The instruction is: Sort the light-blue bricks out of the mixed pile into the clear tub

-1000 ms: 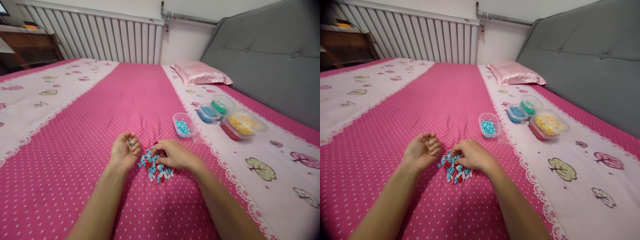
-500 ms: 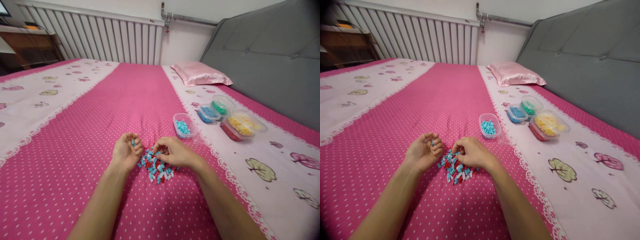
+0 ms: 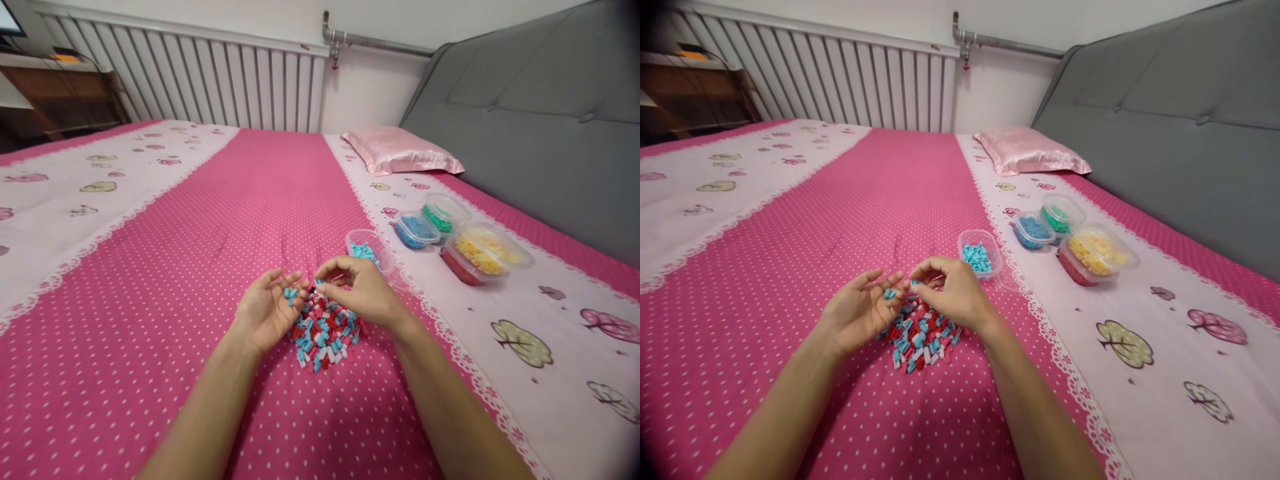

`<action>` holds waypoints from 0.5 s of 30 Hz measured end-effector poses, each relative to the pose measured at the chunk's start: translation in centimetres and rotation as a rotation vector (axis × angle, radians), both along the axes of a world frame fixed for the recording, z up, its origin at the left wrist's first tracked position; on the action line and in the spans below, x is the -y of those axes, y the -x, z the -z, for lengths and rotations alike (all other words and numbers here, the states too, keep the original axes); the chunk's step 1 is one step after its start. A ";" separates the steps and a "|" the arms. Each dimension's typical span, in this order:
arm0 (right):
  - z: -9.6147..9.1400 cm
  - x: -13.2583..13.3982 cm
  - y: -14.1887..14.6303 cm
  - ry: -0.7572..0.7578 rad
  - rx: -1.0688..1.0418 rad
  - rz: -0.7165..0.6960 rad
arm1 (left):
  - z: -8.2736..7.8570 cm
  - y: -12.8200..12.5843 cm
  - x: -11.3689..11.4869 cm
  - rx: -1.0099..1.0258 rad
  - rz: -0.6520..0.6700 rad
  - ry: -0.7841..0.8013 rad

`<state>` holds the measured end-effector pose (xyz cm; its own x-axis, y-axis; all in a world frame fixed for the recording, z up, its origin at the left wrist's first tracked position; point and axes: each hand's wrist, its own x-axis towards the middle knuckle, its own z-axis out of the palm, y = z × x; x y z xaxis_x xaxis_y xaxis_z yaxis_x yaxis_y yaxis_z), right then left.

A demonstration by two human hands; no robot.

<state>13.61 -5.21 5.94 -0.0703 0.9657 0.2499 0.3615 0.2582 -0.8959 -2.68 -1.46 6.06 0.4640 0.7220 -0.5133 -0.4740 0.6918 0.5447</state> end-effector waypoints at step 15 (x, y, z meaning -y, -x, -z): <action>0.0 0.0 0.2 -0.086 -0.233 0.004 | 0.4 -0.6 0.5 0.124 0.183 0.009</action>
<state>13.42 -5.21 5.93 0.0028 0.9403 0.3403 0.1488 0.3361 -0.9300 -2.05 -1.98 5.65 0.6467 0.6157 -0.4502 -0.4030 0.7769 0.4837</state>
